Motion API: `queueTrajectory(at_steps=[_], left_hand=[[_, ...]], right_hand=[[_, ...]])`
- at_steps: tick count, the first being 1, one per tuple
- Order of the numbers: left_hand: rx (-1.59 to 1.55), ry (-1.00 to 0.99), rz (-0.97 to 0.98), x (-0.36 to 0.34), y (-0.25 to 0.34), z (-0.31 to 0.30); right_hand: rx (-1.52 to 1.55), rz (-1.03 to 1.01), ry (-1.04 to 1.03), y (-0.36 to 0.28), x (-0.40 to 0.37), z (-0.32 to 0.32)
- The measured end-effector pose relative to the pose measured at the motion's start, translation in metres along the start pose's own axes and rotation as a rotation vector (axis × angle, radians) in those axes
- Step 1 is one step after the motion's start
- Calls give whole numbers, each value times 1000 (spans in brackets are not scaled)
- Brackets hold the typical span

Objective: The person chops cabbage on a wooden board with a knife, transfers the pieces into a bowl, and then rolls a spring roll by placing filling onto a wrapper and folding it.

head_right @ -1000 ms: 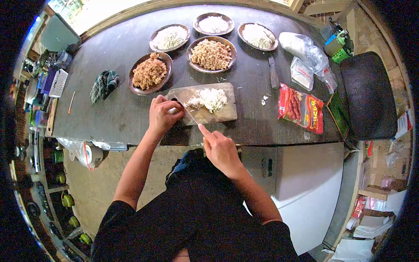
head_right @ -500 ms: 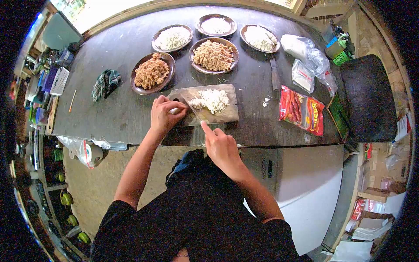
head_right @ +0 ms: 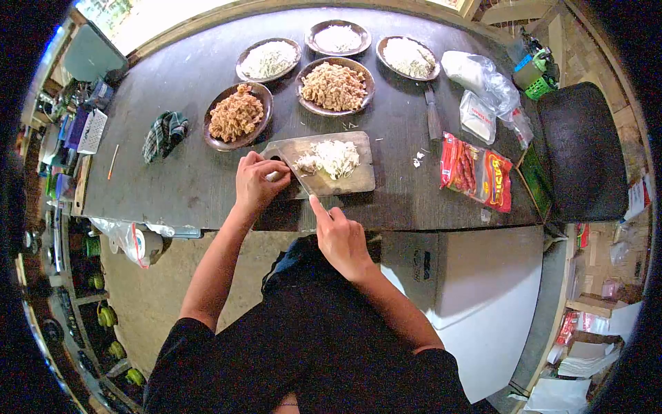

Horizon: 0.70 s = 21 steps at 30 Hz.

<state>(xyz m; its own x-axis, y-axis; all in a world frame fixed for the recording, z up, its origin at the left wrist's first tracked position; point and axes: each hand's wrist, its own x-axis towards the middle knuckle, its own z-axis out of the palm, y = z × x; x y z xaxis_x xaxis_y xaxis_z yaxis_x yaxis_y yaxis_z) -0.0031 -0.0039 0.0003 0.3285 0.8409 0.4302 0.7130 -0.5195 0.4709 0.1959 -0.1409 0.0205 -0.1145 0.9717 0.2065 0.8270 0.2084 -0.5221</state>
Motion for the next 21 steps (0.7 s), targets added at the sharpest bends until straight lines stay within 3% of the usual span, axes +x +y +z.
queueTrajectory(at_steps=[11,21], left_hand=[[-6,39,68,-2,0,1],[-30,-1,-19,0,4,-4]], right_hand=[[92,-30,-21,6,-6,-7],[34,34,-10,5,-2,-7]])
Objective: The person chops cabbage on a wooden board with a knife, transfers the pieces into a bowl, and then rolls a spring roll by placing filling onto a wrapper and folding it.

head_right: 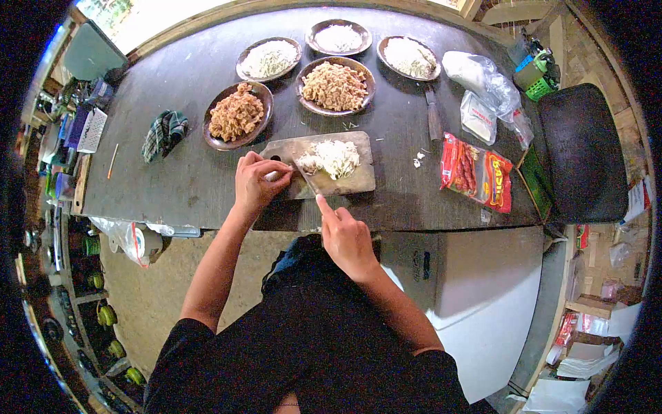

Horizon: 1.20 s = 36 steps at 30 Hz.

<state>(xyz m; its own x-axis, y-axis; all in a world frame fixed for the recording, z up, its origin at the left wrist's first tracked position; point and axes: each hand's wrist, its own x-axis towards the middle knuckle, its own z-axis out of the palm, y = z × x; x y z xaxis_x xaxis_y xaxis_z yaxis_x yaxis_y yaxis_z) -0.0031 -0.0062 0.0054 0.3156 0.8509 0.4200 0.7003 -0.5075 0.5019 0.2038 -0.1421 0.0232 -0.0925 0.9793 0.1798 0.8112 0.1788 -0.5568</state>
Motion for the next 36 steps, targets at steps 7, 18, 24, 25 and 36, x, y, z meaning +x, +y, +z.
queueTrajectory(at_steps=[7,18,24,25,36], left_hand=[[38,-2,32,0,-2,0],[24,-1,-13,0,-1,1],[23,-9,-32,-2,-1,1],[34,-13,-28,-2,-4,3],[19,-4,-31,-2,-1,2]], right_hand=[[70,-46,-27,-1,-2,-7],[-26,-59,-10,-3,5,3],[70,-42,4,-3,4,-8],[61,-48,-6,-3,3,-8],[-25,-62,-9,0,7,6]])
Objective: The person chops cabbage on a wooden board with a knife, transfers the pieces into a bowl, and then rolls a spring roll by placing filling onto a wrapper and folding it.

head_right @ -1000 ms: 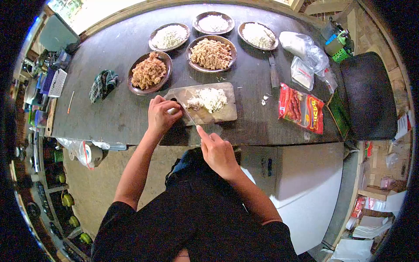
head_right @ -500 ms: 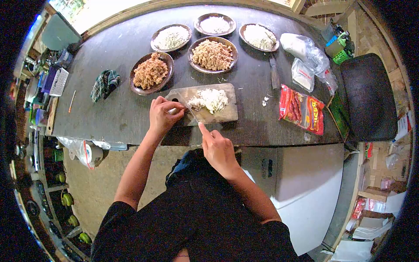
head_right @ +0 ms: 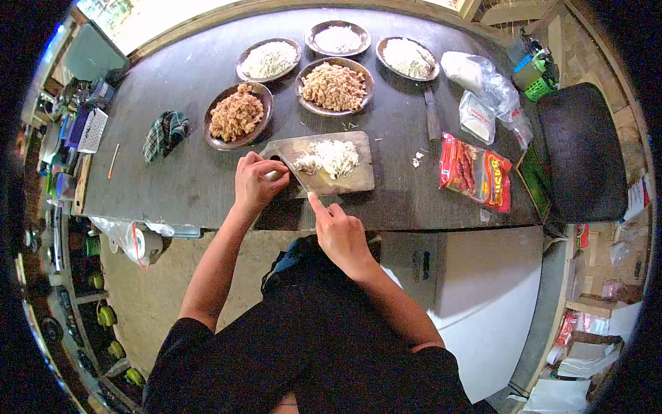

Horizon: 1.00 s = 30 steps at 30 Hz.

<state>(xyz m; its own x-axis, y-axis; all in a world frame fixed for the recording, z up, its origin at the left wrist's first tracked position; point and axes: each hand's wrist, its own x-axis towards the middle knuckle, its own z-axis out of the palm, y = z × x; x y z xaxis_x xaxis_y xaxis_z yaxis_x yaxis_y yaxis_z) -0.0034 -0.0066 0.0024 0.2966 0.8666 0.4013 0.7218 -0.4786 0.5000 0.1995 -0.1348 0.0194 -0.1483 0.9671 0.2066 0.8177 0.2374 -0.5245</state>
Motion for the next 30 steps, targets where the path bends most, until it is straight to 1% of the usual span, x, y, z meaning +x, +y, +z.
queueTrajectory(at_steps=[5,9,11,18,20,24,27,30], left_hand=[[-29,1,34,-1,1,-3],[-56,-9,23,-2,-2,1],[-14,-20,43,-2,-4,-1],[-31,10,25,0,0,-2],[-7,-21,7,1,2,-6],[9,-16,-18,-1,-1,-4],[-15,8,-5,0,0,-3],[29,-4,8,1,2,-5]], right_hand=[[38,15,31,2,1,-4],[98,45,9,-3,-2,-14],[115,20,-3,-5,-4,-13],[76,18,-8,-1,-1,-1],[39,26,-16,-1,2,-1],[73,4,2,2,4,-1],[78,26,0,1,-1,-5],[99,-5,-5,3,-4,-5]])
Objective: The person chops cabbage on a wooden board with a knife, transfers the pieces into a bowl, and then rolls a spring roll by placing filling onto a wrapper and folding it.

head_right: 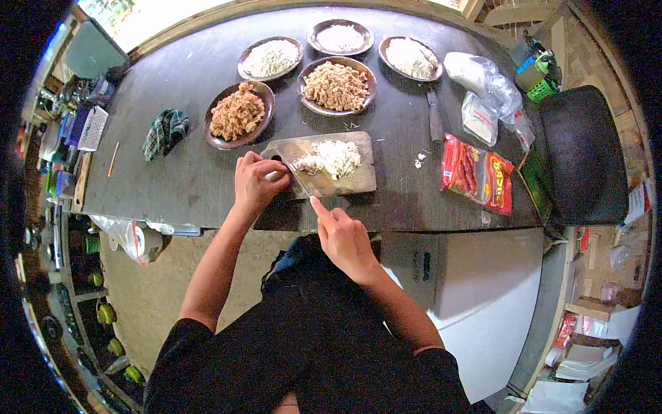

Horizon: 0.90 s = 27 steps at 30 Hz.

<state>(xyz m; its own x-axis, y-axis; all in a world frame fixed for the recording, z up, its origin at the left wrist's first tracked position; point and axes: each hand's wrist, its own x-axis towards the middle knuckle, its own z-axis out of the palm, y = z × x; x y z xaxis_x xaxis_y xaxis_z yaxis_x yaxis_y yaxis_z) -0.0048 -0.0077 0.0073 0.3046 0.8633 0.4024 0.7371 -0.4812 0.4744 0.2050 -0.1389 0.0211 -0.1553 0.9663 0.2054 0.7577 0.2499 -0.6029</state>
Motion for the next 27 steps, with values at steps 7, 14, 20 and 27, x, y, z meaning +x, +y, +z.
queueTrajectory(at_steps=[7,14,20,27], left_hand=[[26,1,15,0,-1,1],[30,3,31,2,2,-1],[57,-2,43,1,1,0],[48,-11,33,2,1,0]], right_hand=[[20,-5,9,0,1,3],[-15,21,-1,-1,13,4],[10,-18,7,-1,3,-2],[5,2,-1,1,6,7]])
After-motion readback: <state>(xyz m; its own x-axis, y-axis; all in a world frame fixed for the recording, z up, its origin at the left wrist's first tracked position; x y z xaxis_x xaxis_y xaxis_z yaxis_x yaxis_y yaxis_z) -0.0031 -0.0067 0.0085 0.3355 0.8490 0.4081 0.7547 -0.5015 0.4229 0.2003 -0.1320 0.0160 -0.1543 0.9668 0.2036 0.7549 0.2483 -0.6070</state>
